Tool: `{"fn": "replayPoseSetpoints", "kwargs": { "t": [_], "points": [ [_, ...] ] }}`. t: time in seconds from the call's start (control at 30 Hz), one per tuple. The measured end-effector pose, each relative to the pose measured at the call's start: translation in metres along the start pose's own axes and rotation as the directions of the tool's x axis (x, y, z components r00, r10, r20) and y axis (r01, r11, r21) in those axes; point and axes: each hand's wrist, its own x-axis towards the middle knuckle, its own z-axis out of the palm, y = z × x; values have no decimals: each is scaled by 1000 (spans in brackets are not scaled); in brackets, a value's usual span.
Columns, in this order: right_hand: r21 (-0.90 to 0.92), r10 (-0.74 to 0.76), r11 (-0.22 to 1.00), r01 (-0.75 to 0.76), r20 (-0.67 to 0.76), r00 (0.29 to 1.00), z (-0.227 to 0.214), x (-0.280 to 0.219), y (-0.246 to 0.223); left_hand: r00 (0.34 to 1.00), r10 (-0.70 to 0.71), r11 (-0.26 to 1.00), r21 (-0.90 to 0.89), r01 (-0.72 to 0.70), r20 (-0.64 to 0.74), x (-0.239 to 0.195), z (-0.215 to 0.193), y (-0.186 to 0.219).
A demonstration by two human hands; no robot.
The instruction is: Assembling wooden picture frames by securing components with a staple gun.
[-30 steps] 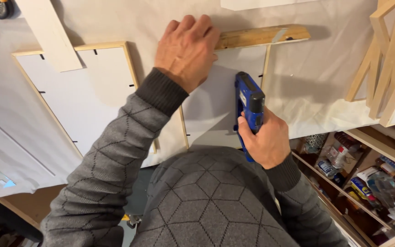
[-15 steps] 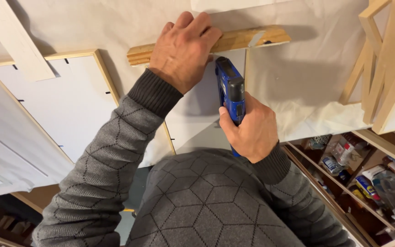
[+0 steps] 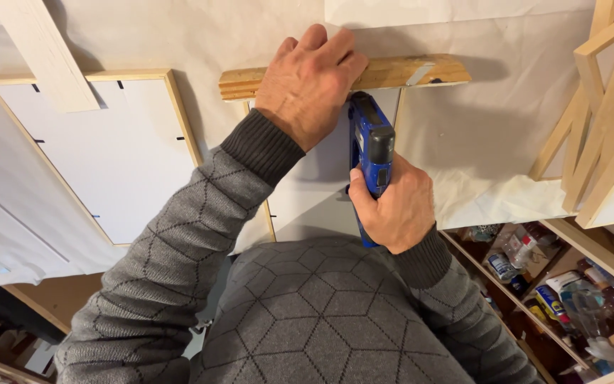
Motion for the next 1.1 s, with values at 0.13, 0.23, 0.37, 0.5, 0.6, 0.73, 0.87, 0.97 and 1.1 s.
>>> {"fn": "replayPoseSetpoints", "kwargs": {
  "t": [0.13,0.23,0.37,0.5,0.6,0.73,0.87,0.97,1.1],
  "points": [
    [11,20,1000,-20,1,1000,1,2,3,1000,2,1000,3,-2,-23,0,4,-1],
    [2,56,998,-56,12,998,0,-2,3,999,-1,1000,9,2,-32,1,9,3],
    [59,-30,998,32,-44,999,-2,-5,3,999,-3,998,65,6,-34,6,10,-3],
    [168,-16,985,25,-54,998,-14,-41,13,991,-4,997,81,15,-131,-7,-9,6],
    [252,34,968,-7,-105,994,-23,-74,22,958,2,1000,5,-1,-287,-31,-53,24],
    [301,25,953,26,-162,987,-31,-115,29,917,-45,996,-84,13,-397,-89,-121,60],
    [320,-2,947,40,-120,993,-34,-128,46,845,-437,885,-316,342,-308,-176,-107,63],
    [336,-92,936,108,-64,994,-40,-122,59,712,-635,742,-493,454,-301,-231,-88,92],
    [257,-213,947,194,48,976,-57,-114,72,395,-892,432,-668,606,-219,-282,-40,146]
  ]
}}
